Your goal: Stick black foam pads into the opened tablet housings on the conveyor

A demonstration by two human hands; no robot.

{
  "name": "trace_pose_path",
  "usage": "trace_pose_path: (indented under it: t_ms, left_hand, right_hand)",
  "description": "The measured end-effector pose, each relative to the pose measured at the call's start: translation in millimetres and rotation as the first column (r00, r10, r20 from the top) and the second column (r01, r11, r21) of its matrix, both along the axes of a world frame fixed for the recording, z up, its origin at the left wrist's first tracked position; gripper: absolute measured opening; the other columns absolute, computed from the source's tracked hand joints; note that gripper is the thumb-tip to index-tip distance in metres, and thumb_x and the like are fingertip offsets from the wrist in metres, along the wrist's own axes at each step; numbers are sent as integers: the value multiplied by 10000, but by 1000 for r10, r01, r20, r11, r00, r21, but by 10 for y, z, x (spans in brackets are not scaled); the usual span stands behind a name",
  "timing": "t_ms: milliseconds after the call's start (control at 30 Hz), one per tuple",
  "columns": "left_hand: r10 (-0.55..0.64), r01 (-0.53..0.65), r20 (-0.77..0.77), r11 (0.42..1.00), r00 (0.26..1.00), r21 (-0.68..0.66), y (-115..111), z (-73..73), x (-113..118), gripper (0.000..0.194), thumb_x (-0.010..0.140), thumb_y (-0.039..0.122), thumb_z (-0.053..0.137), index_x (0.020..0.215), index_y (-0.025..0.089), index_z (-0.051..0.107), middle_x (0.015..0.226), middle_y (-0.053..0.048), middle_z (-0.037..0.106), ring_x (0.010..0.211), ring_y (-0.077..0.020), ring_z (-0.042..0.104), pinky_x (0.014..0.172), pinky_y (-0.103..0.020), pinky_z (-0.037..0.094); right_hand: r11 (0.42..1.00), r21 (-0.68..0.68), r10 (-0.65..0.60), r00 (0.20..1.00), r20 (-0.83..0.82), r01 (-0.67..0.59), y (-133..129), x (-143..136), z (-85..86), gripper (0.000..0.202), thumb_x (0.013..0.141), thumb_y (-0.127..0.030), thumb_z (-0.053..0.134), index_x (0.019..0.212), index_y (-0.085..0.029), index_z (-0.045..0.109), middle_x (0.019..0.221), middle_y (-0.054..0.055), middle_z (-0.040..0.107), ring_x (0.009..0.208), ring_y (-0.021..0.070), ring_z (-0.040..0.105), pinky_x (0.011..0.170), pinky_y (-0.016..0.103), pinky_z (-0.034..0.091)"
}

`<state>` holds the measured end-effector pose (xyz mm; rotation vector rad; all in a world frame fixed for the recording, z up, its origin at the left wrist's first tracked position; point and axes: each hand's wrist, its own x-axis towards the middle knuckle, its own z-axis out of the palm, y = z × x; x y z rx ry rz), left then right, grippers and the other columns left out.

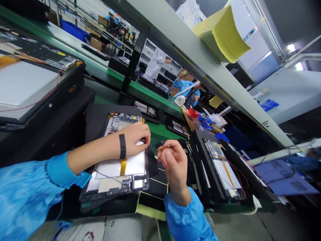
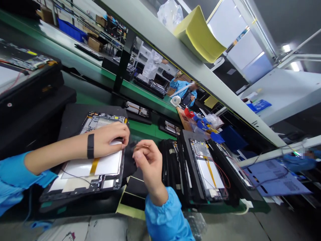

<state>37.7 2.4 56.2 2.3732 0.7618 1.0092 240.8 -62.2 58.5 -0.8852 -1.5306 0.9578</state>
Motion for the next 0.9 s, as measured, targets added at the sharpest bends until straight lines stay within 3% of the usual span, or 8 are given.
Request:
trace_pose_path:
  t_ms: [133, 233, 367, 633, 800, 900]
  left_hand:
    - [28, -27, 16, 1000, 999, -8, 10, -39, 7, 64, 832, 155, 541, 801, 192, 582, 944, -43, 609, 971, -216, 533, 882, -340, 418]
    - [51, -51, 25, 999, 998, -10, 16, -47, 7, 64, 820, 146, 536, 781, 194, 554, 943, -40, 595, 969, -213, 531, 877, -338, 422]
    - [77, -77, 23, 997, 997, -4, 10, -24, 13, 91, 802, 112, 524, 787, 193, 563, 919, -30, 585, 945, -207, 534, 872, -341, 431]
    - [118, -119, 33, 993, 992, 10, -10, 21, 27, 182, 819, 87, 507, 775, 192, 649, 920, -27, 594, 916, -196, 560, 853, -333, 440]
    - [131, -133, 34, 990, 991, 42, -15, 14, 36, 195, 797, 74, 490, 752, 193, 639, 884, -25, 585, 887, -199, 541, 841, -339, 431]
    - [138, -140, 39, 988, 990, 60, 8, -13, 58, 200, 800, 72, 471, 745, 192, 621, 868, -25, 581, 868, -198, 529, 829, -340, 426]
  right_hand:
    - [911, -377, 241, 957, 161, -166, 194, 45, 274, 412, 766, -531, 849, 801, -190, 620, 506, -85, 459, 464, 69, 332, 483, 215, 261]
    - [867, -462, 299, 936, 185, -186, 250, 44, 337, 438, 729, -535, 867, 798, -188, 608, 475, -112, 398, 445, 52, 257, 462, 206, 200]
    - [854, -483, 324, 924, 201, -194, 238, 10, 352, 423, 739, -528, 858, 771, -180, 620, 471, -118, 368, 452, 45, 206, 466, 211, 155]
    - [899, -420, 229, 952, 202, -127, 250, -48, 267, 363, 677, -464, 894, 717, -167, 690, 622, -39, 528, 585, 88, 396, 559, 233, 285]
    - [913, -392, 190, 967, 169, -111, 264, -59, 176, 366, 686, -475, 896, 723, -182, 680, 662, -36, 545, 621, 101, 427, 626, 249, 372]
    - [918, -385, 179, 968, 179, -98, 257, -62, 155, 383, 675, -483, 908, 734, -180, 682, 691, -28, 560, 645, 103, 427, 624, 241, 363]
